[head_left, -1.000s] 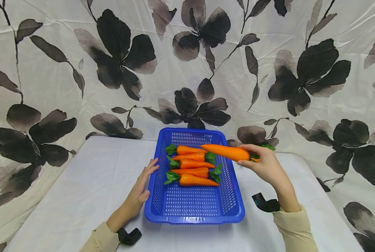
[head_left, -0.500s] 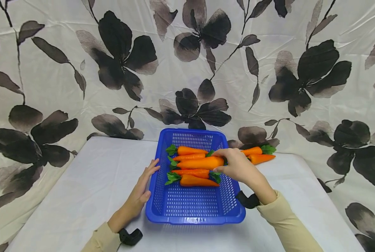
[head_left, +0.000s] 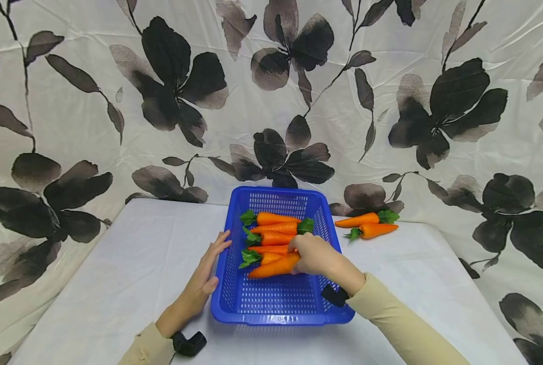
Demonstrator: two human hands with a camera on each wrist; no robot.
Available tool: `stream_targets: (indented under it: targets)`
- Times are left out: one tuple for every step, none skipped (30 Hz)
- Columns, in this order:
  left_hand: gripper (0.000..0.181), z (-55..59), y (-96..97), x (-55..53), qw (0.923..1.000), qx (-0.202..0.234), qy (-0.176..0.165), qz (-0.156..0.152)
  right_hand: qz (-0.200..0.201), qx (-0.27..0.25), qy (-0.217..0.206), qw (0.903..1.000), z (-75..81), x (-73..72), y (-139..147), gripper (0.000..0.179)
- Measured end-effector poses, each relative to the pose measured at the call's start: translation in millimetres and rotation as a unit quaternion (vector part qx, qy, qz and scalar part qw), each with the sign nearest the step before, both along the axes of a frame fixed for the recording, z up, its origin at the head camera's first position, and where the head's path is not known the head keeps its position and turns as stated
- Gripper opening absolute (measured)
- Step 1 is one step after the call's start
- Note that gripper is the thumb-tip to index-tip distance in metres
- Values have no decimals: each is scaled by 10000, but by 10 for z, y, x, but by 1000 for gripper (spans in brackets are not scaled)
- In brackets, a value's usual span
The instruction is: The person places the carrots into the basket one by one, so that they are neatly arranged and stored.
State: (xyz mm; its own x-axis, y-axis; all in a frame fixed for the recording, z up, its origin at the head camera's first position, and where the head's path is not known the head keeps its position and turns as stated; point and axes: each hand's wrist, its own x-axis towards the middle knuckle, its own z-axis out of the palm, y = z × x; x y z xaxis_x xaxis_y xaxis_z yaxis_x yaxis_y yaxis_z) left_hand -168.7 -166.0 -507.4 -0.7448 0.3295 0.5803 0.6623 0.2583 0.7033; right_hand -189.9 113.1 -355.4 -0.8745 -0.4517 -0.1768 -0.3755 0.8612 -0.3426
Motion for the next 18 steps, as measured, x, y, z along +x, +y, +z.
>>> stream_targets:
  targets:
    - [64,2,0,0,10000,-3,-10,9,-1,70,-44,10000,-27,-9,-13,38]
    - [64,3,-1,0,10000,-7,-20,17,-20,132,-102,9999,-52,-20,-28,36]
    - [64,4,-3,0,10000,-11,-22,21,-37,192,-152,9997,-80,-31,-44,37]
    - [64,5,-4,2,10000,-12,-30,24,-81,257,-214,9994,-102,-38,-61,37]
    - [64,6,-5,1,10000,-11,-32,23,-129,343,-274,9990,-128,-47,-79,37]
    - [64,6,-6,0,10000,-13,-19,20,-189,445,-337,9983,-149,-55,-100,37]
    - [64,7,-7,-1,10000,-9,-10,16,-253,557,-401,9973,-168,-65,-121,39]
    - [64,7,-9,-1,10000,-4,-8,11,-306,703,-441,9961,-191,-75,-142,41]
    - [64,8,-9,-1,10000,-2,-7,9,-360,868,-472,9945,-213,-85,-162,43]
    - [64,7,-10,-2,10000,4,-6,7,-381,1063,-474,9925,-234,-92,-181,45]
    - [64,7,-10,-4,10000,9,-1,3,-395,1223,-492,9905,-256,-101,-197,47]
    - [64,5,-11,-4,10000,10,5,-5,-436,1339,-527,9886,-274,-108,-211,50]
    - [64,4,-11,-4,10000,10,-6,-7,-460,1428,-556,9871,-294,-115,-221,52]
    - [64,2,-12,-5,10000,15,-18,-11,-477,1509,-591,9856,-311,-120,-230,54]
    - [64,2,-12,-6,10000,15,-24,-14,-495,1520,-602,9853,-324,-124,-229,52]
    - [64,1,-12,-7,10000,13,-32,-17,-486,1510,-597,9855,-334,-128,-226,50]
    - [64,3,-12,-7,10000,12,-40,-20,-492,1458,-608,9862,-343,-132,-218,48]
    - [64,3,-13,-6,10000,10,-48,-21,-465,1417,-574,9872,-350,-136,-208,46]
